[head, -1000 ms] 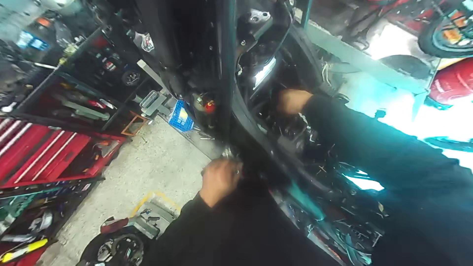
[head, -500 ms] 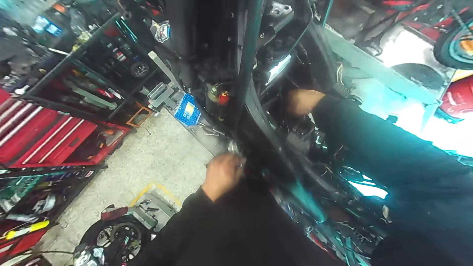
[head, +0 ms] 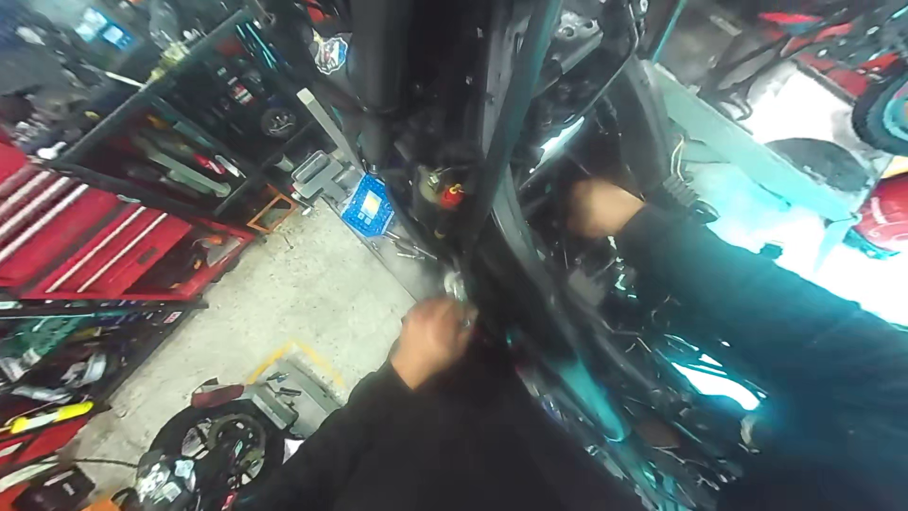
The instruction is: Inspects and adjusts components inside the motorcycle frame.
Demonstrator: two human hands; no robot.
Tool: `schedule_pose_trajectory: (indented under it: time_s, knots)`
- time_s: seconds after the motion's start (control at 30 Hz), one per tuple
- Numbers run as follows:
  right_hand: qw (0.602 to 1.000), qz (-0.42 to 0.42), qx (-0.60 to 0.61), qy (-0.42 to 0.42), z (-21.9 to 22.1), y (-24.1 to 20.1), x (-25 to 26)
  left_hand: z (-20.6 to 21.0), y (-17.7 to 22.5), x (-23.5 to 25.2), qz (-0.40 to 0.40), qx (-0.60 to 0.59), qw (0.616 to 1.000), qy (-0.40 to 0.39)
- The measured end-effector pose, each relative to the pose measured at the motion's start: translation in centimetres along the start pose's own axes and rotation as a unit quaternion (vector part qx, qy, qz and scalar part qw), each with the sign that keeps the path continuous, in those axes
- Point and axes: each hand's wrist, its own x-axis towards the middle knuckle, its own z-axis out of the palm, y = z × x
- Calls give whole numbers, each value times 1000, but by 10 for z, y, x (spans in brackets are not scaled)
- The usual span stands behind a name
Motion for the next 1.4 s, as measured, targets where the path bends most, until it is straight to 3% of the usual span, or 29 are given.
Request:
schedule_pose_trajectory:
  time_s: [0.33,0.6,0.8,0.93,1.03,1.1,1.23,1.4]
  knots:
    - [997,71,21,37,3,-11,-2,0,1,1,-5,-15,1000,6]
    - [997,53,16,56,8,-6,0,-2,-2,1,-8,-31,999,5]
    - [990,116,7,83,20,-10,3,-1,-3,0,-6,-40,999,11]
    - [987,-2,114,117,15,4,-1,-2,-4,0,-4,-42,999,12]
    - [973,-86,209,41,10,7,-6,0,-2,-1,-1,-38,999,10]
    - [982,-109,154,25,9,2,-3,0,-1,0,1,-28,1000,8]
    - [997,-61,16,-35,-1,-20,0,2,-1,1,1,-16,1000,10]
    - [994,-85,23,-66,-4,-15,5,3,-2,2,0,-11,1000,10]
